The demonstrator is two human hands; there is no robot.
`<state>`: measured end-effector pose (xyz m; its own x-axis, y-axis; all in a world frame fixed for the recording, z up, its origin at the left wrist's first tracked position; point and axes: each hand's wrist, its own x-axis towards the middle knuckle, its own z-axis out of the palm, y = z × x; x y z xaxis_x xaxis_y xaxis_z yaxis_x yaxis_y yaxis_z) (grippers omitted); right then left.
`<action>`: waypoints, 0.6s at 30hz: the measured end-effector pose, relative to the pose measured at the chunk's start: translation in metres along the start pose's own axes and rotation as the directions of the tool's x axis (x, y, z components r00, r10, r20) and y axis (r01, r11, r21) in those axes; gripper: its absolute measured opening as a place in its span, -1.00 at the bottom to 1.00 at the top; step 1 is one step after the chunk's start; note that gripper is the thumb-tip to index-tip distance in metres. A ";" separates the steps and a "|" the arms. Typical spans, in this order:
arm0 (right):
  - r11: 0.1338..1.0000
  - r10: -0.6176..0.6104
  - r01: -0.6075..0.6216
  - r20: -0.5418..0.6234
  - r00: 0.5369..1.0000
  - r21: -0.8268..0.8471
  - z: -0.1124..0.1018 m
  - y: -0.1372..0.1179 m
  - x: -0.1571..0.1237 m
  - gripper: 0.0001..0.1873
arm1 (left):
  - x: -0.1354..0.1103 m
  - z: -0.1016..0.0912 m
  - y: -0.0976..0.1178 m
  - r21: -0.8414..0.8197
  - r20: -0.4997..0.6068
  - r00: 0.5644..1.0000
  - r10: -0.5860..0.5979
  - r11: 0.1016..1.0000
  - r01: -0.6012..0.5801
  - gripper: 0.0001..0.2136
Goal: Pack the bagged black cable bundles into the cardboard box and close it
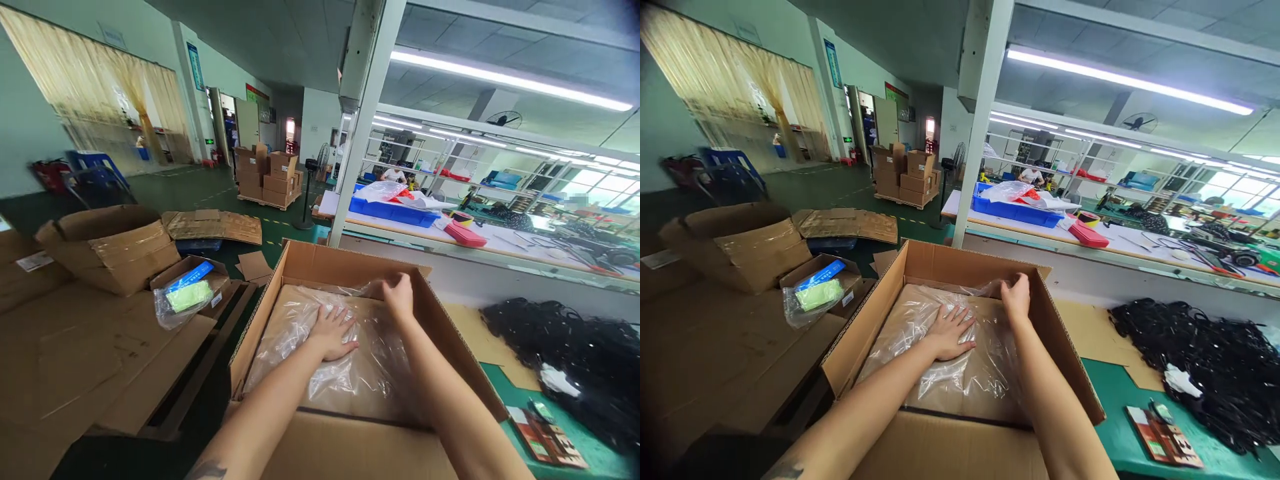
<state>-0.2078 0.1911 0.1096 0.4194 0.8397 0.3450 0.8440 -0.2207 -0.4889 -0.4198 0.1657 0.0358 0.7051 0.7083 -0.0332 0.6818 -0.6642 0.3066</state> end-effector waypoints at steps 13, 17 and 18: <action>0.952 -0.301 0.291 0.471 0.829 0.097 0.018 0.055 -0.109 -0.52 | 0.008 -0.011 0.008 -0.094 -0.010 1.000 -0.024 0.995 0.023 -0.32; 0.953 -0.295 0.290 0.481 0.826 0.087 0.019 0.054 -0.112 -0.49 | -0.034 -0.037 0.044 -0.135 -0.073 0.991 -0.111 0.986 0.100 -0.35; 0.953 -0.295 0.292 0.485 0.823 0.085 0.019 0.054 -0.113 -0.48 | -0.058 -0.048 0.054 -0.147 -0.117 0.986 -0.118 0.984 0.100 -0.38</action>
<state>-0.2161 0.0935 0.0290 -0.0664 0.9970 0.0396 0.8979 0.0770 -0.4334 -0.4333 0.1005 0.1001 0.5923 0.8046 0.0422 0.7129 -0.5478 0.4379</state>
